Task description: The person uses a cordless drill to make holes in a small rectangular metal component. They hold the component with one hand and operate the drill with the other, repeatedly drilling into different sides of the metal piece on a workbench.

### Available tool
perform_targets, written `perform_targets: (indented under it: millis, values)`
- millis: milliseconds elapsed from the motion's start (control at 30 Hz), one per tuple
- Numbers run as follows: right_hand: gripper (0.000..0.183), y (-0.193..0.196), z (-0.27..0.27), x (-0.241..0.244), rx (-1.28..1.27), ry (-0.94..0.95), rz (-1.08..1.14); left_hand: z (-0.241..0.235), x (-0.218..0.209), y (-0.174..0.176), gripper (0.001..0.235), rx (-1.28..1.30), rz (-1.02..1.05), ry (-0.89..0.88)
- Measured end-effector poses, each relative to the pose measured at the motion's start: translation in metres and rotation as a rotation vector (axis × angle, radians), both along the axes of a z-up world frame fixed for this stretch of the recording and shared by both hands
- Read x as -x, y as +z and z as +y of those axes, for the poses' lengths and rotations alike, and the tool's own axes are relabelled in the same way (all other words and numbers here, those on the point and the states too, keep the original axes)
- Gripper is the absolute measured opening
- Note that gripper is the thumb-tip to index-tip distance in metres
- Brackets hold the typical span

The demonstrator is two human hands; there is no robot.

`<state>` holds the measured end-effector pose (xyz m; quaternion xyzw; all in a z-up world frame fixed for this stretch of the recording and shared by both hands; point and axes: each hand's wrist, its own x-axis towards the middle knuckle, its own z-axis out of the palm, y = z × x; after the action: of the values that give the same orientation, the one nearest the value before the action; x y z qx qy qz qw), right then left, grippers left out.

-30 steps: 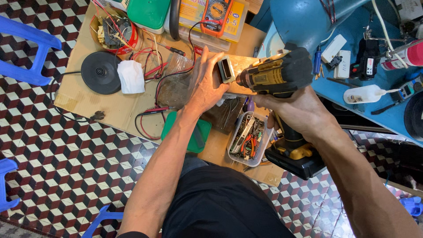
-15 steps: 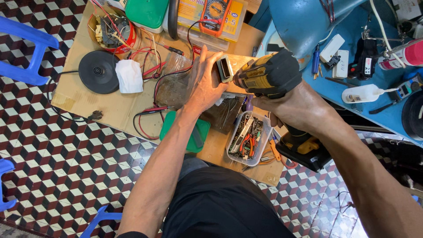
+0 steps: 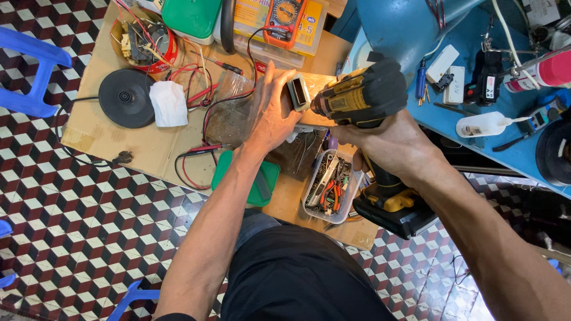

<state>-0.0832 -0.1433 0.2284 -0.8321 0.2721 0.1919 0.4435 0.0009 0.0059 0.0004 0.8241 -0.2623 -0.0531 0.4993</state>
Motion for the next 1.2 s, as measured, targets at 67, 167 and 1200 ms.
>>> perform_targets:
  millis: [67, 167, 1200]
  values:
    - [0.04, 0.0012, 0.0007, 0.0016, -0.05, 0.056, -0.044, -0.0002, 0.0004, 0.0009, 0.083, -0.022, 0.002, 0.008]
    - [0.041, 0.0049, 0.001, 0.0016, 0.03, 0.224, -0.091, -0.0005, 0.0012, 0.0032, 0.085, -0.046, 0.011, 0.026]
    - [0.031, 0.0042, -0.0013, -0.0077, 0.216, 0.28, 0.078, -0.0014, 0.0022, 0.0015, 0.085, -0.028, -0.011, 0.043]
